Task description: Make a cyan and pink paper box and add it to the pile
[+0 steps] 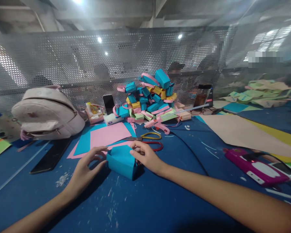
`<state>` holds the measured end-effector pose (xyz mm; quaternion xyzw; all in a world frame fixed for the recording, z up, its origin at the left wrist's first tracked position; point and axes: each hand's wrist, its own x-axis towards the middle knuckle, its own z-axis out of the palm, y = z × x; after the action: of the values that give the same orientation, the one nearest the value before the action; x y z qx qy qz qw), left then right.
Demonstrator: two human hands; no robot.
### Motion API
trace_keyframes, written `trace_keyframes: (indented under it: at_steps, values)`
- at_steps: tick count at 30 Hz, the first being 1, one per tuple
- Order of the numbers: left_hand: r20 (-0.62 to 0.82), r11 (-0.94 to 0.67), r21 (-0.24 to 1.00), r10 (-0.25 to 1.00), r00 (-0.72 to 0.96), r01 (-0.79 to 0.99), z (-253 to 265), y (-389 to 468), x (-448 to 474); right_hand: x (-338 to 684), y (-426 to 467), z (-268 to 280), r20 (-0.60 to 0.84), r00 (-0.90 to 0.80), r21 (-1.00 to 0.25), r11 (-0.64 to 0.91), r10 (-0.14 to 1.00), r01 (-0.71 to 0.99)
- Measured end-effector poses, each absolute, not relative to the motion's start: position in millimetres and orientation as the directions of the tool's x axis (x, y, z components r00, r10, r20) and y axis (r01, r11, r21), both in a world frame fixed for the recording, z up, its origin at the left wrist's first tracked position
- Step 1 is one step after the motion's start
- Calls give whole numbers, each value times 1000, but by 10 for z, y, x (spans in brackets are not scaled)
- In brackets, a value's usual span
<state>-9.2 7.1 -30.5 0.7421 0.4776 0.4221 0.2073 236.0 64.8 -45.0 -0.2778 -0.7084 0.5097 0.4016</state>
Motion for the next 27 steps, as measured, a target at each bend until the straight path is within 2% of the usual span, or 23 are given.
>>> trace_keyframes:
  at_steps: [4,9,15,22,27]
  values:
    - [415,-436,683,892,180,586,-276,53,-73,2371,643,-443,249,-530,-962,272,811,-36]
    - [307,-356,732,934,185,581,-267,9,-41,2368,622,-430,237,-517,-965,262,823,-24]
    - [306,-344,687,936,174,640,-334,-107,36,2302,505,-434,208,-527,-972,233,824,-20]
    - [334,-389,586,915,226,711,-368,-185,110,2311,382,-410,307,-581,-922,386,753,12]
    - [323,-414,526,905,275,743,-327,-233,178,2322,396,-398,296,-582,-913,403,758,60]
